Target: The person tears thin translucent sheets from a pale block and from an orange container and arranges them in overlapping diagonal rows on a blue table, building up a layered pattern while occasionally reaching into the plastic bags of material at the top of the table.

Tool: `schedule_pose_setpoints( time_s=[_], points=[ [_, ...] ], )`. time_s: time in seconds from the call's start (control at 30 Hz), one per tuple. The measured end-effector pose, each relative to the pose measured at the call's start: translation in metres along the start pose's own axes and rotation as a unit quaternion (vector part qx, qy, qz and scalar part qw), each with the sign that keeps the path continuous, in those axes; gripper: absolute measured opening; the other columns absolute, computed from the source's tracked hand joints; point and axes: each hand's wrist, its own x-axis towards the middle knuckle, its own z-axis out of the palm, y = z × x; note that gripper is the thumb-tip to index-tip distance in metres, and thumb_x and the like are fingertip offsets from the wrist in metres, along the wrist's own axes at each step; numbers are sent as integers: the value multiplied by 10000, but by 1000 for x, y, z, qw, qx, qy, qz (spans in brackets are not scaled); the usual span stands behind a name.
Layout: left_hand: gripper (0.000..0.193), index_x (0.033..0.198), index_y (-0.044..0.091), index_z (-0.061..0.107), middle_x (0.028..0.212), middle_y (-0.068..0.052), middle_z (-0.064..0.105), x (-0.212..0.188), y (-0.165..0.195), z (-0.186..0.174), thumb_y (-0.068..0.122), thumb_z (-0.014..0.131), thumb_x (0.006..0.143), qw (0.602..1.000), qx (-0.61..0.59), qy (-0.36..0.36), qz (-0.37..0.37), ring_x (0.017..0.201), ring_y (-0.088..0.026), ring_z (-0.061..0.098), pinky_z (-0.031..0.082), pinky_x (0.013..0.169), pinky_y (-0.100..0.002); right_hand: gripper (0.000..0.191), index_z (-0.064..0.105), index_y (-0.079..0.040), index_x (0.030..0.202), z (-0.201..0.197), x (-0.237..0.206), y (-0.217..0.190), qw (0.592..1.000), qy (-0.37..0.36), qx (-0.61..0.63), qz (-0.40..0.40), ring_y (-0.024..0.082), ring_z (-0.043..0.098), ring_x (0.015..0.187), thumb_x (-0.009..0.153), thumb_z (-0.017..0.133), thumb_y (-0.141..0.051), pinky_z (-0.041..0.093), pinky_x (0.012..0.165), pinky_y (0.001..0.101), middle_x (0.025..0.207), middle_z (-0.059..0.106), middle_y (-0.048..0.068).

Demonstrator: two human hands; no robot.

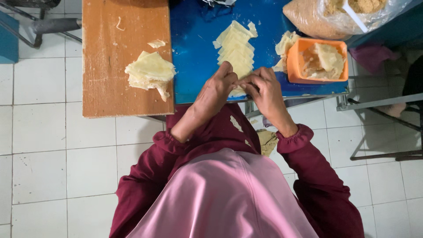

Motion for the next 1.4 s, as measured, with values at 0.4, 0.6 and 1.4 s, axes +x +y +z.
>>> schedule_pose_setpoints(
  time_s=[0.4, 0.6, 1.4],
  points=[
    [66, 986, -3, 587, 1061, -171, 498, -3, 11, -3, -41, 619, 942, 1000, 9, 10, 3, 1007, -369, 605, 501, 811, -460, 166, 733, -58, 1102, 9, -14, -6, 990, 54, -109, -66, 297, 549, 1016, 942, 777, -55, 460, 880, 418, 1071, 617, 94],
    [151, 1018, -1, 565, 1100, -166, 509, -2, 13, -2, -82, 569, 891, 998, 54, 11, -3, 1070, -372, 603, 521, 845, -446, 290, 698, -84, 1226, 4, -29, -10, 977, 42, -190, -86, 256, 576, 1092, 955, 668, 15, 394, 936, 424, 1188, 655, 35],
    [359, 1321, -20, 599, 1285, -134, 556, -41, 19, -1, 76, 627, 976, 987, 149, -37, 51, 1211, -307, 543, 496, 1040, -386, 514, 551, -143, 1486, 2, 24, 45, 998, -41, 48, 23, 170, 685, 921, 1002, 719, -112, 522, 779, 291, 1049, 709, 46]
  ],
)
